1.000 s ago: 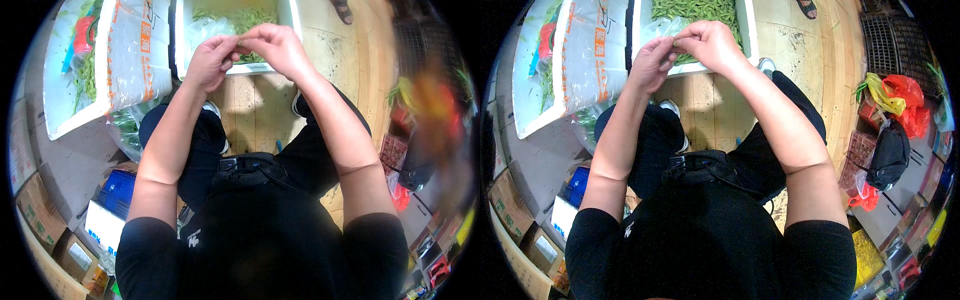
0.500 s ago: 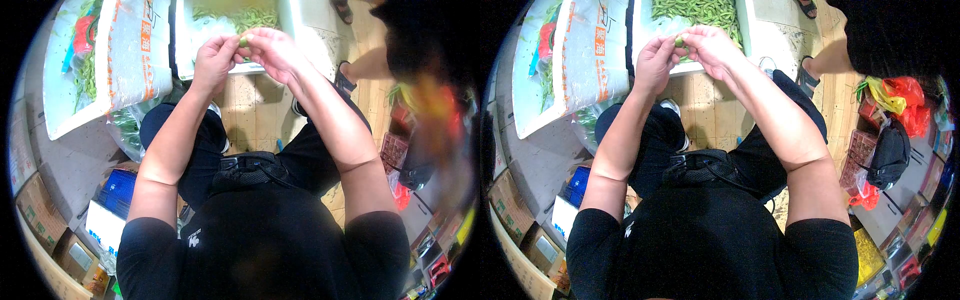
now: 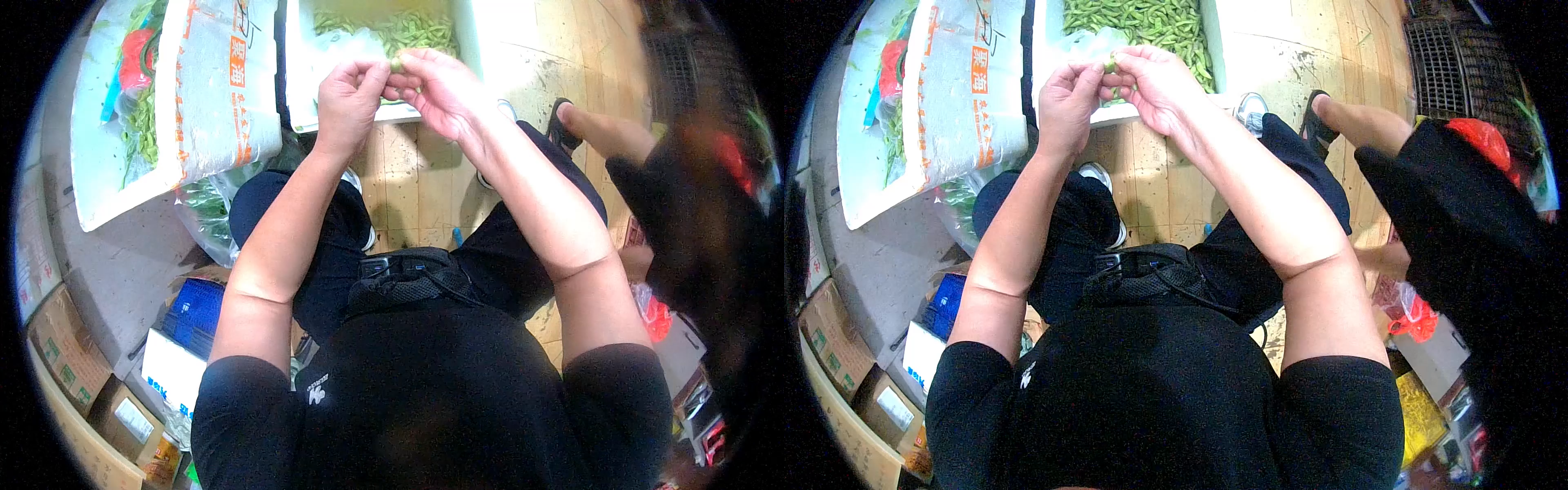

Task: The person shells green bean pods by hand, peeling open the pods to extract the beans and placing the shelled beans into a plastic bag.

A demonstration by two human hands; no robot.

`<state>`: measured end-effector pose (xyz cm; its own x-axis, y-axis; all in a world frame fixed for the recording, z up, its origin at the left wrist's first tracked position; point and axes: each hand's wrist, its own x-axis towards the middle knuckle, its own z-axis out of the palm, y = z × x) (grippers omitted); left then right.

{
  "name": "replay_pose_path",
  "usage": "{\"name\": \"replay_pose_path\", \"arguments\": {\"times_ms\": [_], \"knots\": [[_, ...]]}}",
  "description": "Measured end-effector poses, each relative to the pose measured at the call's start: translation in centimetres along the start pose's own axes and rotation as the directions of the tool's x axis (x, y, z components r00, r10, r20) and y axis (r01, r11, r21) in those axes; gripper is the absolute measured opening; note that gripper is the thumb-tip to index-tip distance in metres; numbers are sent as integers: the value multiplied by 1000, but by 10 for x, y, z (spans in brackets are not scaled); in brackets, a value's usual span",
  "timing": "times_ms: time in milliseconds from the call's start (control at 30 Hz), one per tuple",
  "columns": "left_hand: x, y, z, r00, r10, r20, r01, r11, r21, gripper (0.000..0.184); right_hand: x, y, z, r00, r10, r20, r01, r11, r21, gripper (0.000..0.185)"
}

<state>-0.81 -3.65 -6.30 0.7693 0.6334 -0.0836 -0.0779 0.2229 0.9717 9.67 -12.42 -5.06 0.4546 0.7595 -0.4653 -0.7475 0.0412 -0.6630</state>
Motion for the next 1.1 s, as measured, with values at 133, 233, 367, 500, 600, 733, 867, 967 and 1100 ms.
{"name": "replay_pose_path", "arguments": {"times_ms": [133, 233, 367, 500, 600, 733, 867, 967, 1100], "knots": [[2, 8, -2, 998, 7, -62, -3, 998, 61, 15, -4, -5, -1, 947, -319, 48, 302, 823, -481, 20], [5, 8, -7, 998, -3, -60, 6, 998, 61, 17, -9, -11, 3, 868, -438, 233, 446, 484, -752, 23], [4, 5, -8, 998, -58, -25, 58, 998, 2, 17, -7, -10, 0, 780, -523, 344, 508, 207, -836, 22], [4, 6, -7, 996, -88, -19, 86, 995, -57, 14, -9, -16, 2, 828, -461, 318, 447, 204, -871, 19], [4, 4, -6, 991, -128, -44, 121, 985, -122, 9, -12, -17, 6, 875, -408, 263, 401, 305, -864, 18], [1, 6, 1, 994, -60, -91, 57, 998, -32, 12, -12, -12, 5, 877, -419, 236, 447, 530, -720, 15], [3, -2, -3, 990, 118, -83, -92, 959, 268, 13, -5, -4, 0, 893, -405, 198, 440, 690, -574, 16], [0, 8, -2, 973, 228, -34, -187, 868, 460, 14, -7, -4, 4, 926, -353, 134, 372, 794, -481, 16], [1, 8, -2, 962, 273, -34, -224, 851, 474, 13, -7, -4, 4, 956, -277, 99, 294, 873, -390, 16]]}}
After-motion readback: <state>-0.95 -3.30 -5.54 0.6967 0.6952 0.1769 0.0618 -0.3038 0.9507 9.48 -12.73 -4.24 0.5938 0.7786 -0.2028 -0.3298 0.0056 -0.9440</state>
